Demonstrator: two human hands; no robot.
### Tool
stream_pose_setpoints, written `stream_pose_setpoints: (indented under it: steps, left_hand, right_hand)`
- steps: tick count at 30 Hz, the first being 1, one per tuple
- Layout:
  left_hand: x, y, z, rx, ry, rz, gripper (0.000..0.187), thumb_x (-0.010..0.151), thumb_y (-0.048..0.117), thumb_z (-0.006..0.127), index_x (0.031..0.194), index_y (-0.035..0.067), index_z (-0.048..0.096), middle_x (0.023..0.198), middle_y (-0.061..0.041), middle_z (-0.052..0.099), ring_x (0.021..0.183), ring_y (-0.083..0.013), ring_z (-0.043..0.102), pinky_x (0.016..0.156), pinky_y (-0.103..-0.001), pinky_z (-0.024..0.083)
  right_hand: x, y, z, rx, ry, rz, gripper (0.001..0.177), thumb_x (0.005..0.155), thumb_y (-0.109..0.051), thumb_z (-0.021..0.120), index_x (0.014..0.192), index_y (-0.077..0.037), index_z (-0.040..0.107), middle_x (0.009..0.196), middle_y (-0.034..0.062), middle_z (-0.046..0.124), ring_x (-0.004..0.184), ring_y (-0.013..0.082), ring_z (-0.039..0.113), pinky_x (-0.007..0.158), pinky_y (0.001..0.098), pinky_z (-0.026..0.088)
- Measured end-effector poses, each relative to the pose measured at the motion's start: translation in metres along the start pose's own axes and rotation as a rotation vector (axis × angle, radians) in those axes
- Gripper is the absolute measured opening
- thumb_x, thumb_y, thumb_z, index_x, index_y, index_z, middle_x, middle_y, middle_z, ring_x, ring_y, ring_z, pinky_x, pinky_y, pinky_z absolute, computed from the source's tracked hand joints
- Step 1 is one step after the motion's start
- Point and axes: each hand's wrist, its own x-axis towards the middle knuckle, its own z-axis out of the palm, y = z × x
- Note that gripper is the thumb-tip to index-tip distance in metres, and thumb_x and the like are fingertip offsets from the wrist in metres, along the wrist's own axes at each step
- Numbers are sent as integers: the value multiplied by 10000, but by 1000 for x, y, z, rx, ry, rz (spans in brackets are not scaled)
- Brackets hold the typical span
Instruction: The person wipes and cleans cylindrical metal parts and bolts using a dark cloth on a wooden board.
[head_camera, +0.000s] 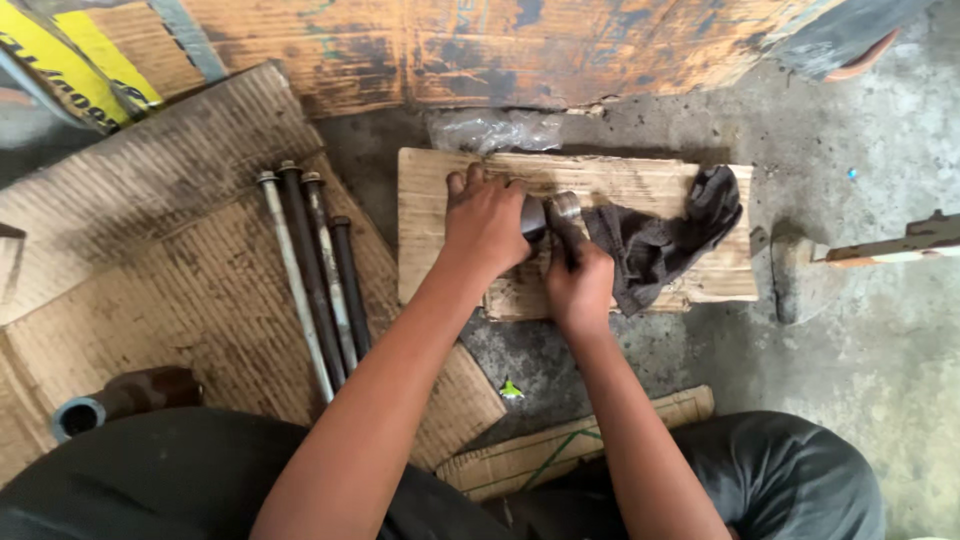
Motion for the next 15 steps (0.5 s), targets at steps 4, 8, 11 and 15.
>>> stream_pose_setpoints:
  steps: [4,8,11,15]
  left_hand:
    - [6,0,-3,82,-78,10,529,693,156,834,1191,71,677,1283,-166,619,1405,-408,365,1149,-571,228]
    - [0,1,4,-11,6,-27,527,686,178,817,1184,74,676,1273,-156,631,1403,-406,381,1125,-553,269]
    - [0,0,1,-8,41,5,475,692,155,789,1150,72,692,1247,-163,639,1373,-403,399,1144,-575,232]
    - [0,-3,8,44,-5,30,458,680,150,788,1119,60,697,1241,-159,643,1379,-392,409,1131,-543,263]
  right_hand:
    - [19,-4,-4,-85,-10,-229,361,942,-3,604,1276,-64,727,990,259,719,852,415,717,750,428,561]
    - [10,-13,-5,-248,-60,-97,403,906,-13,611,1284,-87,729,933,255,722,778,426,705,683,467,545]
    - [-4,-15,3,-181,81,-152,315,949,-41,639,1251,-64,725,974,271,705,867,436,703,742,473,559]
    - [4,-6,0,-216,40,-199,326,944,-27,614,1250,-64,721,981,264,714,853,436,701,744,484,555]
